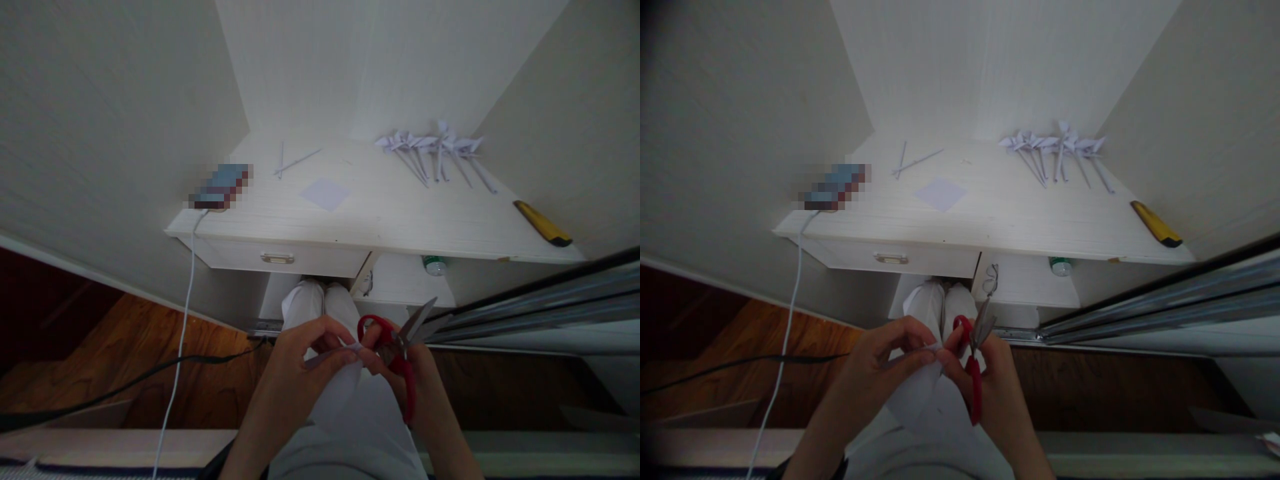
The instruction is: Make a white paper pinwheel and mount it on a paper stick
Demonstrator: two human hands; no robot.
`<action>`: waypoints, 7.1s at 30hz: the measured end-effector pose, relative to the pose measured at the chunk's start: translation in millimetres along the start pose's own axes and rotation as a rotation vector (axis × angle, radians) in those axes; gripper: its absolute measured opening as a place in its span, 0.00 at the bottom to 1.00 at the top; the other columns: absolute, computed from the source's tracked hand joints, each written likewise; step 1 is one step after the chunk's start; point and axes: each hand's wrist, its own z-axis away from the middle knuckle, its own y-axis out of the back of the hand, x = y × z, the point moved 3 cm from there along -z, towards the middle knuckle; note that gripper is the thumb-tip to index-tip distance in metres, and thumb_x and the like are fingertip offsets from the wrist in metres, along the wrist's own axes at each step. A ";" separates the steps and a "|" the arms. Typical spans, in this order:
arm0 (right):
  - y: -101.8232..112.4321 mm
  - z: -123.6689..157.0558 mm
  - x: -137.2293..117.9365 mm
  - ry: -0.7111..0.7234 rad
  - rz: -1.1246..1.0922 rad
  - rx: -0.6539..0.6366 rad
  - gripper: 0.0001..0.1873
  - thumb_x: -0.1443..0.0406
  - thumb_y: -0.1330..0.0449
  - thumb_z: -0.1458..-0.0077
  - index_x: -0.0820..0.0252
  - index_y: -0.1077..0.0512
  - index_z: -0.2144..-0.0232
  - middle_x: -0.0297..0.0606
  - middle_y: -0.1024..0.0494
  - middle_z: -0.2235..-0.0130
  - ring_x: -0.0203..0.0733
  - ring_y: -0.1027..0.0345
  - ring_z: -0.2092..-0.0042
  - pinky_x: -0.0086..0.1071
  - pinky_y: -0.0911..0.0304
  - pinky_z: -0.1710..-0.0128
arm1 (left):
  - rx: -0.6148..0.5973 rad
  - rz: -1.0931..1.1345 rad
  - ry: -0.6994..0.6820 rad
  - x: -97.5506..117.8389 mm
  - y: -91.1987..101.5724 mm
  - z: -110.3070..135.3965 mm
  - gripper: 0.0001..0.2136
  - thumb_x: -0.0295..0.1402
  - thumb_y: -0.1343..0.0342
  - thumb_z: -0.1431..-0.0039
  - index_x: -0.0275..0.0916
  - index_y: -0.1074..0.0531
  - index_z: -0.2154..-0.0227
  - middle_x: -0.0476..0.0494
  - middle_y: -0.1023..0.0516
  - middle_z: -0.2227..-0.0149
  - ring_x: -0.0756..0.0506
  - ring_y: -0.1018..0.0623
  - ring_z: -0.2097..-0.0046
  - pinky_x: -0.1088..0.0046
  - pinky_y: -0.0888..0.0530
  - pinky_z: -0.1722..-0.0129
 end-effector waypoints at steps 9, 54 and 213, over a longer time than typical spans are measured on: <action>2.5 1.9 -6.1 0.061 0.087 0.081 0.12 0.56 0.35 0.52 0.59 0.26 0.73 0.35 0.25 0.76 0.41 0.32 0.72 0.29 0.38 0.75 | -0.015 0.036 0.028 1.2 0.5 2.9 0.02 0.30 0.37 0.50 0.42 0.21 0.72 0.51 0.25 0.75 0.50 0.29 0.70 0.79 0.31 0.69; -1.6 9.8 -13.8 0.178 0.120 -0.177 0.04 0.66 0.38 0.47 0.55 0.29 0.74 0.30 0.26 0.73 0.37 0.32 0.70 0.28 0.37 0.66 | -0.170 0.160 -0.084 2.6 5.3 4.5 0.04 0.24 0.40 0.49 0.39 0.23 0.72 0.49 0.21 0.71 0.50 0.26 0.69 0.76 0.30 0.67; -14.0 -181.5 -59.4 0.260 -0.641 -0.089 0.07 0.59 0.34 0.46 0.52 0.28 0.70 0.32 0.32 0.72 0.38 0.37 0.71 0.30 0.42 0.74 | 0.017 0.561 -0.163 60.6 30.9 -168.5 0.08 0.21 0.37 0.49 0.40 0.26 0.75 0.50 0.24 0.72 0.49 0.25 0.68 0.75 0.28 0.66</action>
